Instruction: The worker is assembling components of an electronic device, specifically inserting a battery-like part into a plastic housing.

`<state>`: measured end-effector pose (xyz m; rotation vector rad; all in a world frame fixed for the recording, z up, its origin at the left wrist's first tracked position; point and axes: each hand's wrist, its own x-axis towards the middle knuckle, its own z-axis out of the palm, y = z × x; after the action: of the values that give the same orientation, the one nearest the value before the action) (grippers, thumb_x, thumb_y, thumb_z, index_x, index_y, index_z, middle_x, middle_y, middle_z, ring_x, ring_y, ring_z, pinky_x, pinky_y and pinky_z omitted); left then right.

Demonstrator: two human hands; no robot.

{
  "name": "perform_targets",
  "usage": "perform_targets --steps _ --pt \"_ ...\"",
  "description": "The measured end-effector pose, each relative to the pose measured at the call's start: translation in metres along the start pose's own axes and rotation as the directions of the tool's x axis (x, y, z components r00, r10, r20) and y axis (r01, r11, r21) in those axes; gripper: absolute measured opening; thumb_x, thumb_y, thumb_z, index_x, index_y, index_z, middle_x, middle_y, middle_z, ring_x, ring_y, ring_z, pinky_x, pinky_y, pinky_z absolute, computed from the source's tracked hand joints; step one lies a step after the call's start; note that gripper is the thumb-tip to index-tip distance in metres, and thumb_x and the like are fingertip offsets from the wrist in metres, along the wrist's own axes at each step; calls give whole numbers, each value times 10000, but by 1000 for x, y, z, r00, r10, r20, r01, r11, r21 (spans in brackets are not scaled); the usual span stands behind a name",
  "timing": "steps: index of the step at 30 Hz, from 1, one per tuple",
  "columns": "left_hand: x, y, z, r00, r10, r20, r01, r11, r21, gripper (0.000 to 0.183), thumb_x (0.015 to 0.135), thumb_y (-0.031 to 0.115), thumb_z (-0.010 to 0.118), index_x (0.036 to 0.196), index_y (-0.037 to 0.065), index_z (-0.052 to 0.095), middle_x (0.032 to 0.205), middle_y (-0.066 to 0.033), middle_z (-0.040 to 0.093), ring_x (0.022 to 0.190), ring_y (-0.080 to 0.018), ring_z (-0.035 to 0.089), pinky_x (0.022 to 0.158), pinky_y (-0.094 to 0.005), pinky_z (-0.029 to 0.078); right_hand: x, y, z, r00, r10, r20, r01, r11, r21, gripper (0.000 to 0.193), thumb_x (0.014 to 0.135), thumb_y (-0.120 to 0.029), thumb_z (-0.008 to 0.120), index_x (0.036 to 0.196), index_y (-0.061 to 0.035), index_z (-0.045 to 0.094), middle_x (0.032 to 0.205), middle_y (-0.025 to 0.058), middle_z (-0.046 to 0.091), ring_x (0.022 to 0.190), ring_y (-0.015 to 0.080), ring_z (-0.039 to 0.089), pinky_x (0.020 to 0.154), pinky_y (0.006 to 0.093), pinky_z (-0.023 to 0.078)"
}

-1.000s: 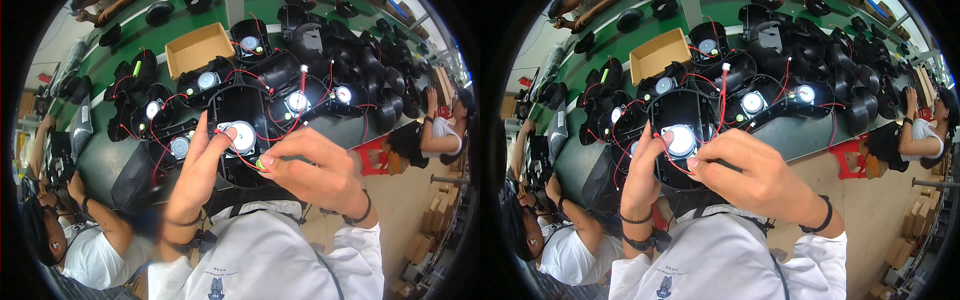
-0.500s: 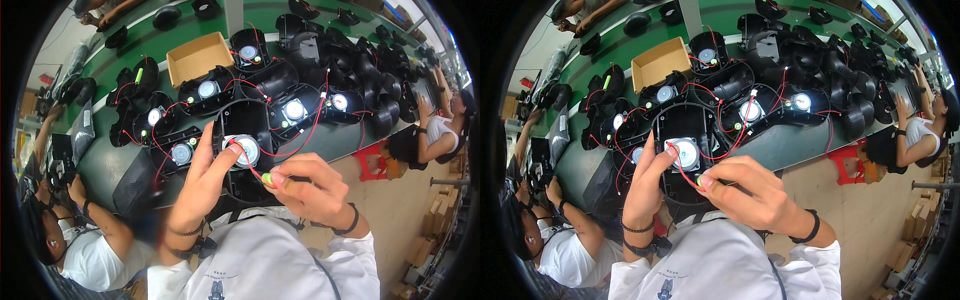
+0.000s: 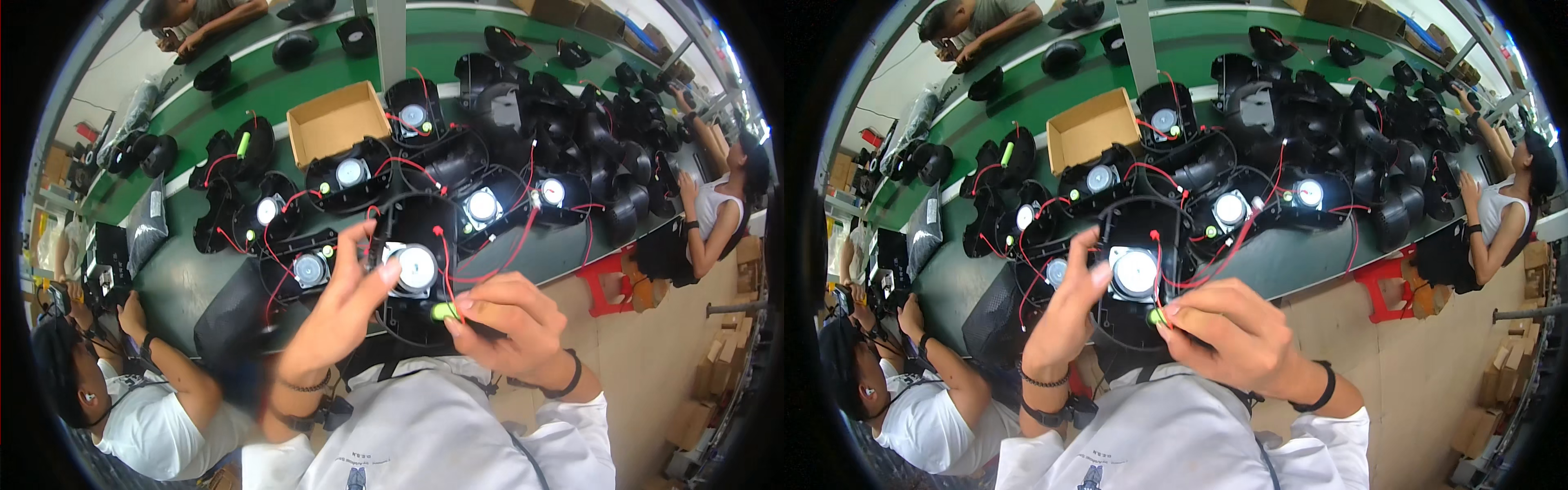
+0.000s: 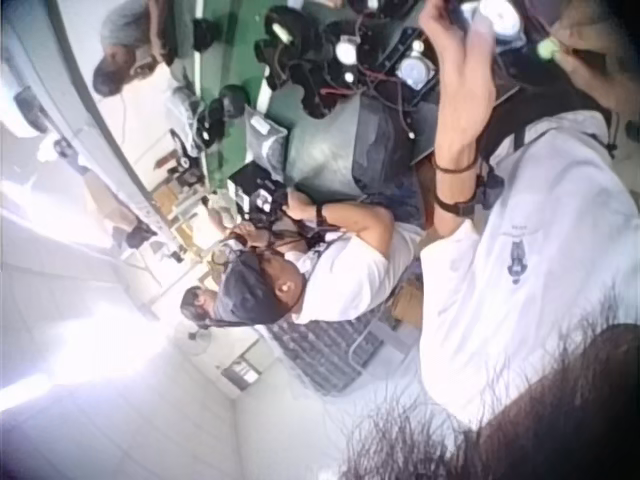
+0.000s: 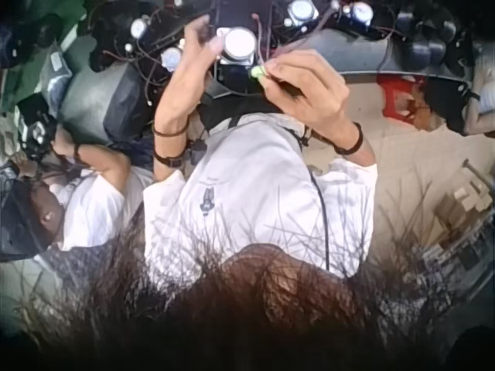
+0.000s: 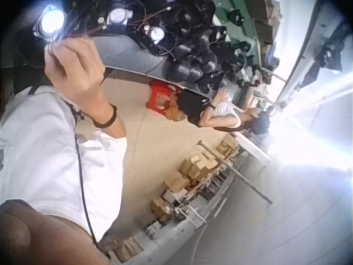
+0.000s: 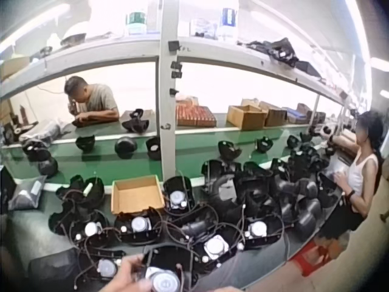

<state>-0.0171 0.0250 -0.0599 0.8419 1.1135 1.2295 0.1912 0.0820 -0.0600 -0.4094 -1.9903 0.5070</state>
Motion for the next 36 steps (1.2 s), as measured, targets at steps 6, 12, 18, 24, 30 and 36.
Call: perform_targets --steps 6,12,18,24,30,36 --pt "-8 -28 -3 967 158 201 -151 987 -53 1444 518 130 993 1627 28 73 1533 -158 371 1435 -275 385 1204 -405 285 0 -24 3 992 124 -24 -123 992 27 285 712 -22 878 958 0 736 877 89 688 694 203 660 592 305 559" --pt "-10 -31 9 977 189 101 -167 966 -197 1288 642 430 923 1589 -11 169 1515 -194 419 1397 -298 470 1174 -422 366 8 -27 1 999 41 13 -42 996 81 280 727 -33 866 970 12 735 955 111 717 776 218 699 676 305 576" --pt "-4 -31 23 984 163 72 -146 970 -194 1258 752 829 656 1550 -66 273 1483 -211 484 1366 -284 500 1160 -405 378 14 -16 -5 994 -100 48 99 995 28 303 691 -54 860 969 11 759 972 116 728 793 221 703 660 290 557" --pt "-3 -28 18 989 102 109 -79 977 -199 1224 766 837 627 1518 -81 325 1453 -198 508 1328 -267 523 1138 -389 394 18 -12 -8 992 -43 118 35 997 74 224 707 -14 816 925 -14 762 968 88 751 811 206 718 663 290 505" --pt "-5 -25 13 974 115 195 -81 981 -174 1193 793 798 641 1520 -97 334 1443 -193 512 1333 -248 511 1140 -365 373 17 -11 -12 986 -76 149 57 990 129 214 734 -9 790 944 14 758 976 121 736 795 230 701 658 297 505" --pt "-5 -26 9 961 115 250 -71 981 -178 1182 809 773 646 1533 -100 316 1422 -185 528 1323 -243 516 1138 -367 362 22 -17 -15 968 -123 217 94 986 140 197 741 -14 793 928 29 748 981 137 725 810 257 693 690 322 534"
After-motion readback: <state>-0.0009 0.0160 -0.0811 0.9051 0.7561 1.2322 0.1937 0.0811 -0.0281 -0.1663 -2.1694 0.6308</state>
